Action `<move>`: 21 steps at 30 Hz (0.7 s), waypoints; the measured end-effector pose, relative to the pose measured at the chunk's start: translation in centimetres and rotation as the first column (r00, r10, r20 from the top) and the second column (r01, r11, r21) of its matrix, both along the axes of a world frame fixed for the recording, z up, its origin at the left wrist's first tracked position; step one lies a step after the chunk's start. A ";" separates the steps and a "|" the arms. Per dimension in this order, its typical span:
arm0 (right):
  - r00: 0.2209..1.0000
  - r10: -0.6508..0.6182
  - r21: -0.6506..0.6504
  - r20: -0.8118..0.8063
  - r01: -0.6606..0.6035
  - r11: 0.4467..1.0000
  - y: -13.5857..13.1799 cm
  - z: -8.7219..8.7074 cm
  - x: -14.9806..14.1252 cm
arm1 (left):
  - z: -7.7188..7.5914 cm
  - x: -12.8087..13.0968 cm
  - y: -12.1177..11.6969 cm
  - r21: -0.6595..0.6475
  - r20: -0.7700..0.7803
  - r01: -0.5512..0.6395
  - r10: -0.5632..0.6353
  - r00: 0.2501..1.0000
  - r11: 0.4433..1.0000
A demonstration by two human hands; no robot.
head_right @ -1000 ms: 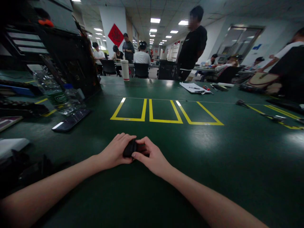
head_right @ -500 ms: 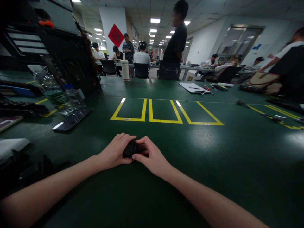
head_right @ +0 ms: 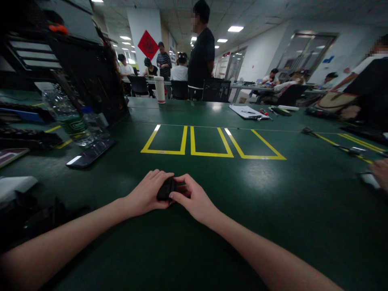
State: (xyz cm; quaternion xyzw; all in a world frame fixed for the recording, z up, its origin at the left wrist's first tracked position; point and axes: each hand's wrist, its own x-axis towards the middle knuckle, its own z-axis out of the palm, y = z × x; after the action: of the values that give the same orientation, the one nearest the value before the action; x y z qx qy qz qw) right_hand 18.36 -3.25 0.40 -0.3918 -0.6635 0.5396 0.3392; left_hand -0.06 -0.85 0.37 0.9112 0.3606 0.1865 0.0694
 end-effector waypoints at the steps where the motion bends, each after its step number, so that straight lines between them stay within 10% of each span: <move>1: 1.000 -0.002 0.030 0.008 0.002 1.000 0.0 0.0 0.0 | 0.0 0.0 0.0 0.003 -0.001 -0.004 0.004 1.000 1.000; 21: 1.000 0.000 0.005 0.013 0.000 1.000 -0.1 0.4 -0.1 | -0.2 -0.1 0.0 -0.003 0.012 -0.002 0.002 1.000 1.000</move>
State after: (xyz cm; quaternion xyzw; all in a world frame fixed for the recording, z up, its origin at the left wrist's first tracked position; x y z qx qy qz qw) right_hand 18.29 -3.39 0.80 -0.3945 -0.6671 0.5354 0.3357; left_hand -0.13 -0.81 0.20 0.9097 0.3613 0.1916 0.0727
